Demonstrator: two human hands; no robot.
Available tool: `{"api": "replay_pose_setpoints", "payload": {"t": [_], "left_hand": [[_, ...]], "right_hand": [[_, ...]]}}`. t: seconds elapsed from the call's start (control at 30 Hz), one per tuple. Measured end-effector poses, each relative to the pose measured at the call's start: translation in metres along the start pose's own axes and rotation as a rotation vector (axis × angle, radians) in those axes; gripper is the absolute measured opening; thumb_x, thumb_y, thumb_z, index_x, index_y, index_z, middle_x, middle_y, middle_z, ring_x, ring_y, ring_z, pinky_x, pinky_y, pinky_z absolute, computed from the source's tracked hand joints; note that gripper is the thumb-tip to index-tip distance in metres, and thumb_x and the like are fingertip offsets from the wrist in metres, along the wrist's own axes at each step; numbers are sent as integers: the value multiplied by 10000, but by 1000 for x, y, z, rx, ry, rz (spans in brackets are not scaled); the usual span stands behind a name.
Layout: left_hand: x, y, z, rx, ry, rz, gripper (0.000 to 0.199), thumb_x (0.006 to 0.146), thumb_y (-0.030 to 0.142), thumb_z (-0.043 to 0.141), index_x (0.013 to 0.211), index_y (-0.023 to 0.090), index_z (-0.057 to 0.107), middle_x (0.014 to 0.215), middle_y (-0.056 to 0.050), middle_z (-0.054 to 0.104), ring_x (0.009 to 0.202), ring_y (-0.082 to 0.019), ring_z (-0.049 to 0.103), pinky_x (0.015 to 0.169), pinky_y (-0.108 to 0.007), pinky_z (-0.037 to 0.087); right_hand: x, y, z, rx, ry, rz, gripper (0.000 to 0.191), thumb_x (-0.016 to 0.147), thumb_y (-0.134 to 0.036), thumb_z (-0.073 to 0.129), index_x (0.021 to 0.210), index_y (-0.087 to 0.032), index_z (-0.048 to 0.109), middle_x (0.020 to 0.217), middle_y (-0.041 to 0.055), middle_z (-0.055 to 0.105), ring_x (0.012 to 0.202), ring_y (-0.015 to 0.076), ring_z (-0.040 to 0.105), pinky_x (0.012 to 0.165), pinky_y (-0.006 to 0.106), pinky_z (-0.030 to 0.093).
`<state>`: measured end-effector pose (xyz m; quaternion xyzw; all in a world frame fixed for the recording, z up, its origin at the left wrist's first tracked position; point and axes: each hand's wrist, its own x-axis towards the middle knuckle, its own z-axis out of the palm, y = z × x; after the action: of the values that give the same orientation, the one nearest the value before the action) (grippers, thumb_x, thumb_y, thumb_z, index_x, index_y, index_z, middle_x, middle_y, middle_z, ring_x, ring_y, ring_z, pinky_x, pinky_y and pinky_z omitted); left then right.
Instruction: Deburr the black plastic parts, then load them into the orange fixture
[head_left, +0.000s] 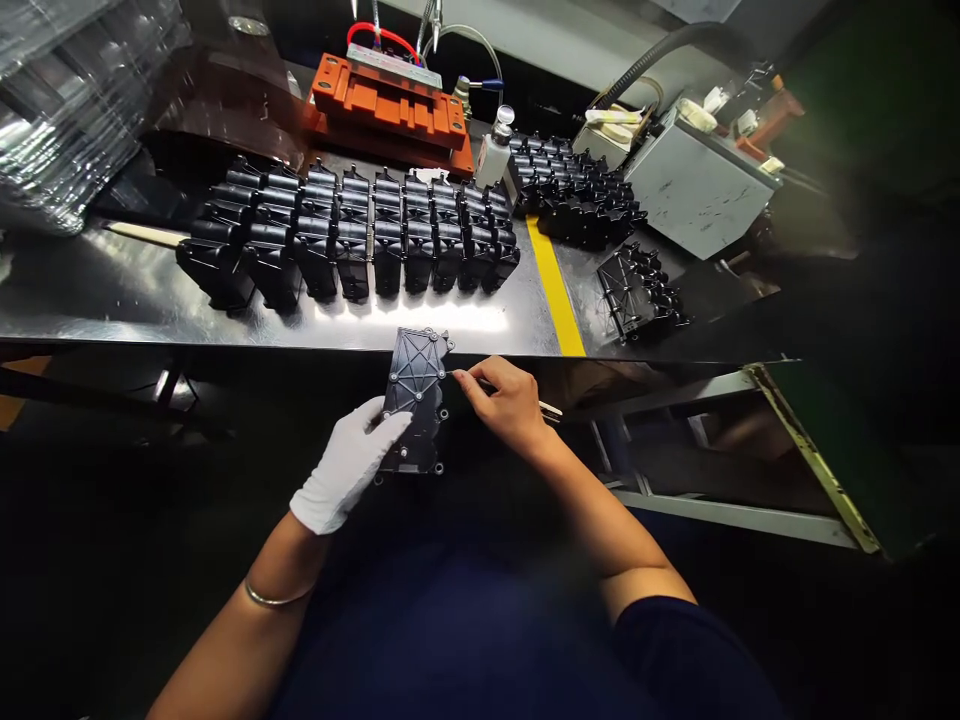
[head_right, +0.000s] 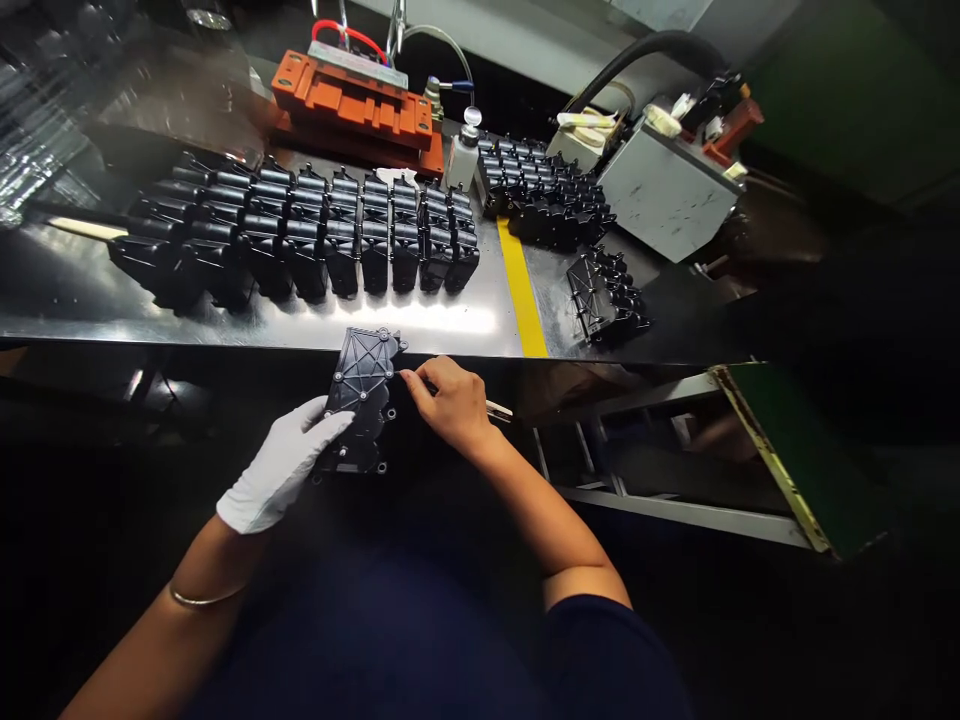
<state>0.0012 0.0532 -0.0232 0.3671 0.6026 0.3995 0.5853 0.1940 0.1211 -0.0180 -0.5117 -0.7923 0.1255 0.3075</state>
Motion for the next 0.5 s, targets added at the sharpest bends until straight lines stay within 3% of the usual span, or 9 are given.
{"api": "replay_pose_setpoints", "payload": {"t": [0.5], "left_hand": [[2, -2, 2, -31, -5, 28, 394, 725, 465, 664, 963, 152, 692, 854, -30, 698, 755, -197, 610, 677, -286, 485]], "right_hand": [[-3, -4, 4, -92, -10, -59, 274, 895, -344, 571, 674, -193, 632, 658, 18, 645, 587, 118, 575, 546, 240, 368]]}}
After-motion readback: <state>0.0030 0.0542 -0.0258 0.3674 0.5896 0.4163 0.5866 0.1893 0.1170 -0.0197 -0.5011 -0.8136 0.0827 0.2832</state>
